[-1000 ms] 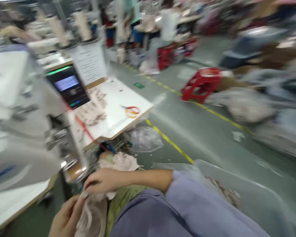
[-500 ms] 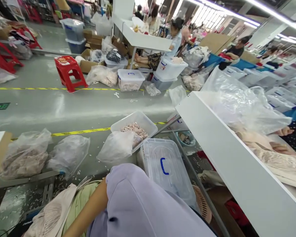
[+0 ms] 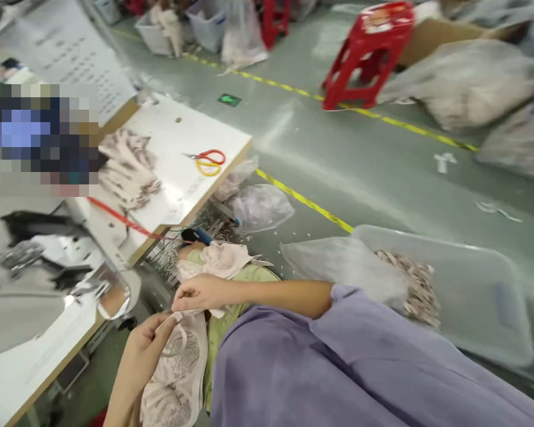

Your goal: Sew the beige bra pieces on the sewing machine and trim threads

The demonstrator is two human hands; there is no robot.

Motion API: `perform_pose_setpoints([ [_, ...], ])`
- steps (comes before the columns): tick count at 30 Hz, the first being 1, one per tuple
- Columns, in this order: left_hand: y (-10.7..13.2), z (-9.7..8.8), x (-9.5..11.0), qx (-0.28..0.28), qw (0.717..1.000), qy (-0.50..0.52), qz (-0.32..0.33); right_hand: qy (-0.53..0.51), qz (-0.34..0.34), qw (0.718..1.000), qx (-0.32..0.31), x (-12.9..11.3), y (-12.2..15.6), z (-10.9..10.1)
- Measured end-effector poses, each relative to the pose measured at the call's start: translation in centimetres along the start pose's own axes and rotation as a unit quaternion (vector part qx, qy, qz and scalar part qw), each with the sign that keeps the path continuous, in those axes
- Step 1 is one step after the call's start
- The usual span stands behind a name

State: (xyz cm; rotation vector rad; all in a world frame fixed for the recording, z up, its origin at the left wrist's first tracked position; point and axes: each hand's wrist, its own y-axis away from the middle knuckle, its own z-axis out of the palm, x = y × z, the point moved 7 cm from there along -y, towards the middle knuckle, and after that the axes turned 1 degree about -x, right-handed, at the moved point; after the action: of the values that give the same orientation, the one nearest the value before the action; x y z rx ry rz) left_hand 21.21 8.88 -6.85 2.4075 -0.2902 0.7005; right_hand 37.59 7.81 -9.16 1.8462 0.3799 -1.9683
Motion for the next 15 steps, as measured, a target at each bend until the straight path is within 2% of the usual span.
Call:
perform_pose_setpoints([
  [2,1.3,-0.7,-0.9,0.002,0.999,0.031,-0.024,0.014,0.009,0.999,-0.05,0.8,-1.9,0.4],
  [4,1.3,-0.8,-1.0,0.007,0.998,0.051,-0.03,0.058,0.013,0.995,-0.081,0.9,-3.0,1.2],
  [8,1.4,-0.6,-1.2,0.0,0.997,0.068,-0.022,0.127,-0.002,0.982,-0.136,-0.1,-3.7,2.8],
  [15,1.8,-1.1,-2.5,0.029,0.996,0.086,0.006,0.13,0.028,0.971,-0.201,-0.7,-5.2,3.9],
])
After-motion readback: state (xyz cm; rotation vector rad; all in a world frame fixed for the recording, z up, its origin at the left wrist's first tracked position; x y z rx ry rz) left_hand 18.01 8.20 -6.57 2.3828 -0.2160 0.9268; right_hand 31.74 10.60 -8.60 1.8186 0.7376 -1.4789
